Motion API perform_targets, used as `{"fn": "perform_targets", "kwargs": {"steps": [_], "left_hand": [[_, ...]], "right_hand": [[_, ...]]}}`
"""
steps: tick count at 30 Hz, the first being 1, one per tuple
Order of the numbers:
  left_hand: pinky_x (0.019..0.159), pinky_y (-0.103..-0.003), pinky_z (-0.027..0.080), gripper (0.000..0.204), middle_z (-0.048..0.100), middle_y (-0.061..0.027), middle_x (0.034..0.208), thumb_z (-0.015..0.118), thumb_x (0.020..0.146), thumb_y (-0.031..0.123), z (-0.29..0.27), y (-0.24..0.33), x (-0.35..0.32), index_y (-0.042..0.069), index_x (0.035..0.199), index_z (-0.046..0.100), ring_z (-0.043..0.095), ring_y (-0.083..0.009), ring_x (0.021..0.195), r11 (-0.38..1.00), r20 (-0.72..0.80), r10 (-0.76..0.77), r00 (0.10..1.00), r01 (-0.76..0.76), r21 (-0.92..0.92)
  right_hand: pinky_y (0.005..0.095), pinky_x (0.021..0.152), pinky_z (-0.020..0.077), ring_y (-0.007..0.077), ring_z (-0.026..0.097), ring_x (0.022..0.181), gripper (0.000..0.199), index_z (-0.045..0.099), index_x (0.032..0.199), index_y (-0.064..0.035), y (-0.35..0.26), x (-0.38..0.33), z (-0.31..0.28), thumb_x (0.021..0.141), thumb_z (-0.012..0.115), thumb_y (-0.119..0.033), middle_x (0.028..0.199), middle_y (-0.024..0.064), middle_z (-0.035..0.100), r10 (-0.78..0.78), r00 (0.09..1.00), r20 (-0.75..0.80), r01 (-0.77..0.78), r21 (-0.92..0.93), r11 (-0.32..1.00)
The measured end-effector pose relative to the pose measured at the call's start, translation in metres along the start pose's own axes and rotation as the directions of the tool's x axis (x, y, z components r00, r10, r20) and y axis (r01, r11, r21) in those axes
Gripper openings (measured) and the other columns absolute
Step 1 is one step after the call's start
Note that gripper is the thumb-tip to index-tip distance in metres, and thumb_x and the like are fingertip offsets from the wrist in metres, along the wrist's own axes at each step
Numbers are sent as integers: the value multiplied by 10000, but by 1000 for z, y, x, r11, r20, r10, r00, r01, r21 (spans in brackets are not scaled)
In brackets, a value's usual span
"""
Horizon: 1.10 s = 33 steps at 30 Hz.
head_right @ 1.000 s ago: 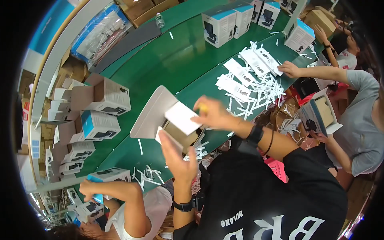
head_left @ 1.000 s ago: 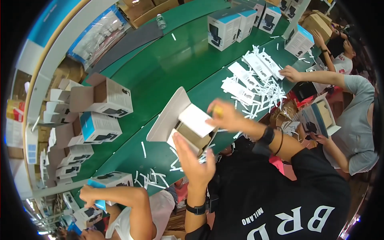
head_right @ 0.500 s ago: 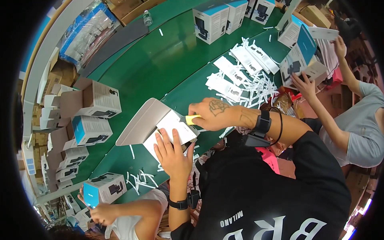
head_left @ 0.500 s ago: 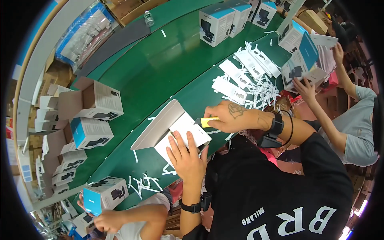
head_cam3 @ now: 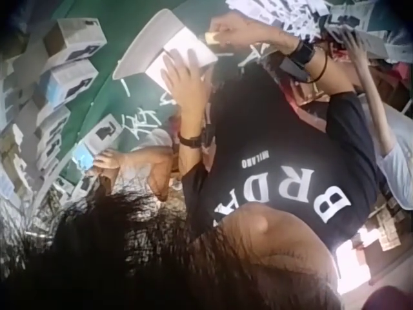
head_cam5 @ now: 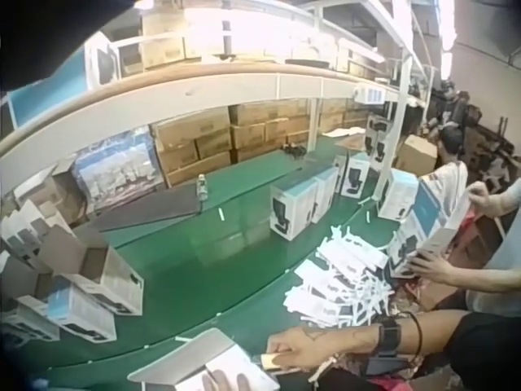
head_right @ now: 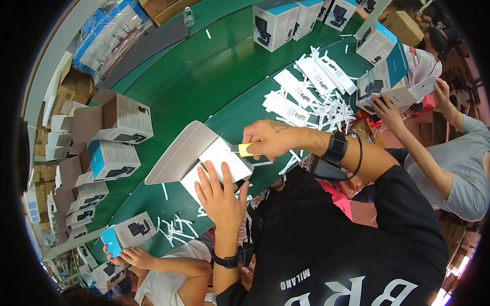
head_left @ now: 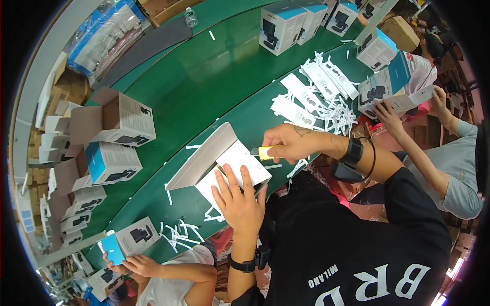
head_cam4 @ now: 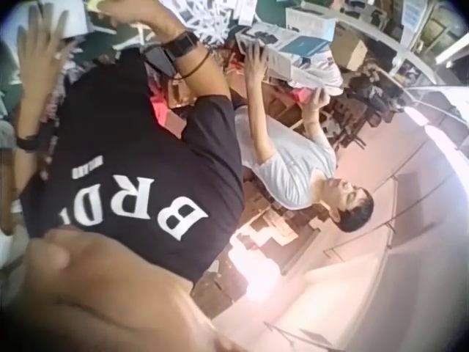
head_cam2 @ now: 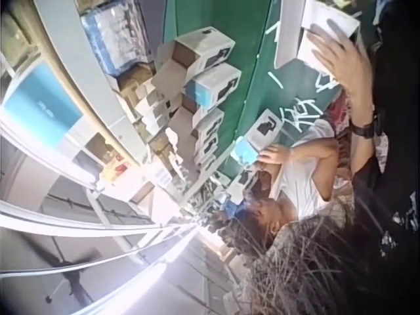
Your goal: The person opens a white box, removes a manual, and uses a utility knife to cut the tape on a blue box. They place the blue box into the white box, insert the manual, and close the white box before setting it on a shelf.
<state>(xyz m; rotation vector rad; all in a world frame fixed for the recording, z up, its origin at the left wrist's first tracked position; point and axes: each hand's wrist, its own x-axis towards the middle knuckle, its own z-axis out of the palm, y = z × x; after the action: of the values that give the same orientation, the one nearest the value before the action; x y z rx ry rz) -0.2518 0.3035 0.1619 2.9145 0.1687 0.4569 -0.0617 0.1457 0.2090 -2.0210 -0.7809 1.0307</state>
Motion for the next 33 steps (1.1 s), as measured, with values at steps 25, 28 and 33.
{"fn": "perform_targets", "kwargs": {"steps": [25,28,33], "left_hand": [[1041,-455,495,337,663,-200,1294,645,876,87,-28,-26,-55,-37,1187,679,640,-358,1209,987,-226,65,972,-96,-128],[1005,-435,523,282,691,-188,1229,626,879,58,-6,-23,-59,-36,1136,696,669,-346,1153,977,-320,75,944,-134,-166],[948,-452,554,220,719,-170,1061,657,828,27,-1,-30,-62,-39,1030,714,698,-337,1000,967,-417,74,906,-167,-192]], "right_hand": [[473,628,512,408,670,695,348,490,1184,-25,-102,-22,33,936,632,-224,727,190,642,-337,939,77,335,-442,832],[501,666,520,445,659,708,291,515,1146,-4,-123,-1,88,940,584,-197,710,198,630,-261,964,46,255,-427,868],[492,679,524,443,659,705,252,565,1096,8,-113,36,115,934,575,-185,719,204,639,-260,949,180,315,-461,829]]}}
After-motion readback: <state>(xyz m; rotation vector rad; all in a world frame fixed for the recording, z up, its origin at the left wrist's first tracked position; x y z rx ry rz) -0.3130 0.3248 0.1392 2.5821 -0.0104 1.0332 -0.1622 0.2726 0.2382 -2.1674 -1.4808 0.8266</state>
